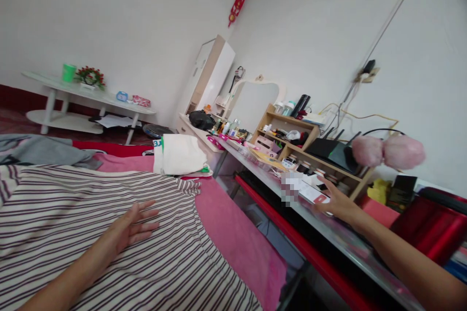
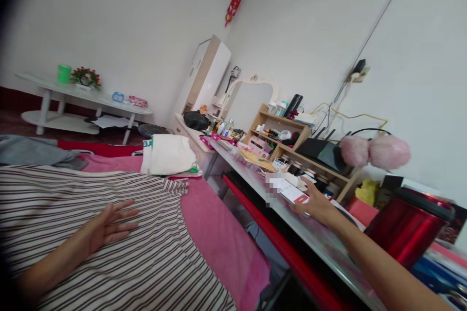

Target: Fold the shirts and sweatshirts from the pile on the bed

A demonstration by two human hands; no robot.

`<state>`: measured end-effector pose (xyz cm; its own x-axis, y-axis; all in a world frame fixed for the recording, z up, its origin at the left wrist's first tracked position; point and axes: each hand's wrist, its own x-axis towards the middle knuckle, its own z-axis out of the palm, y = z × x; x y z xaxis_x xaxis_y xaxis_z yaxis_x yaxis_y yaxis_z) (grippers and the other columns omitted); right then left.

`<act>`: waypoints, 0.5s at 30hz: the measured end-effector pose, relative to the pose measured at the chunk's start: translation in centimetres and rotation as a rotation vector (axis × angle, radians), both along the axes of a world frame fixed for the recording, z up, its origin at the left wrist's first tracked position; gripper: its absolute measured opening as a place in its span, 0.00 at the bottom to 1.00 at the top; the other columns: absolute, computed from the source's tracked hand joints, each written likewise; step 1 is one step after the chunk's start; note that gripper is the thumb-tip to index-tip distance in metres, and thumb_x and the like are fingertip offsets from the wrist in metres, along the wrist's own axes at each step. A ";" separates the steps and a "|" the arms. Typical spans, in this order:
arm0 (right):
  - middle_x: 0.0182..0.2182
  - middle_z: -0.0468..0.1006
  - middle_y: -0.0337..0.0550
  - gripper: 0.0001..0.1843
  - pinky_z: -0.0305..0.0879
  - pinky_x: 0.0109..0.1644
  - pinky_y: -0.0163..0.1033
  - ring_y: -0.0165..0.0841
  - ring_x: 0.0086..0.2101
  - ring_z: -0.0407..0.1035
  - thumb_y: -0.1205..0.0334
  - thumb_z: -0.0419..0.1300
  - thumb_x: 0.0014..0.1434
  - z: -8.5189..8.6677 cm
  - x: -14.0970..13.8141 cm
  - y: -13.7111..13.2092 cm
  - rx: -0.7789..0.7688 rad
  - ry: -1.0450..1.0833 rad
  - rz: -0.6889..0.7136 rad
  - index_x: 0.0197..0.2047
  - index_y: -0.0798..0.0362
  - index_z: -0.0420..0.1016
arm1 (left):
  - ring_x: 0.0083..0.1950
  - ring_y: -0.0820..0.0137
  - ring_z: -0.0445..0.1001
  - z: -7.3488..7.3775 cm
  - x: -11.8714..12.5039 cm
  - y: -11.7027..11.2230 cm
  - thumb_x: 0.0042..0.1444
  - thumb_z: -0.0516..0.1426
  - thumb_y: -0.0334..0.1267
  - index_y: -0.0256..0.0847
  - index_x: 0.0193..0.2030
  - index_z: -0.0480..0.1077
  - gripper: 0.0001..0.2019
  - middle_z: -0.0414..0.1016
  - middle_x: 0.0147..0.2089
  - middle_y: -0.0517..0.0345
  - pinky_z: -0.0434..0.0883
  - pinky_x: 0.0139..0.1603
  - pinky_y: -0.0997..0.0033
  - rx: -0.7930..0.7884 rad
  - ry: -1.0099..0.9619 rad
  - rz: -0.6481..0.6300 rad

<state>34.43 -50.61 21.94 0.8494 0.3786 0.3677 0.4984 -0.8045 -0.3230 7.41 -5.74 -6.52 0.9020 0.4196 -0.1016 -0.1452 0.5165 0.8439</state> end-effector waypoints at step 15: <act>0.57 0.68 0.56 0.53 0.58 0.59 0.48 0.47 0.55 0.64 0.50 0.63 0.39 -1.3 -0.3 -1.9 -0.014 0.231 -0.025 0.67 0.55 0.52 | 0.52 0.51 0.74 0.2 0.1 0.7 0.35 0.57 0.71 0.47 0.63 0.57 0.49 0.76 0.53 0.51 0.75 0.48 0.59 -0.082 0.123 0.042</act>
<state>34.09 -52.51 20.61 0.9194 0.3604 0.1574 0.3928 -0.8206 -0.4150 7.48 -5.05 -6.31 0.8627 0.4421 -0.2456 -0.0662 0.5801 0.8119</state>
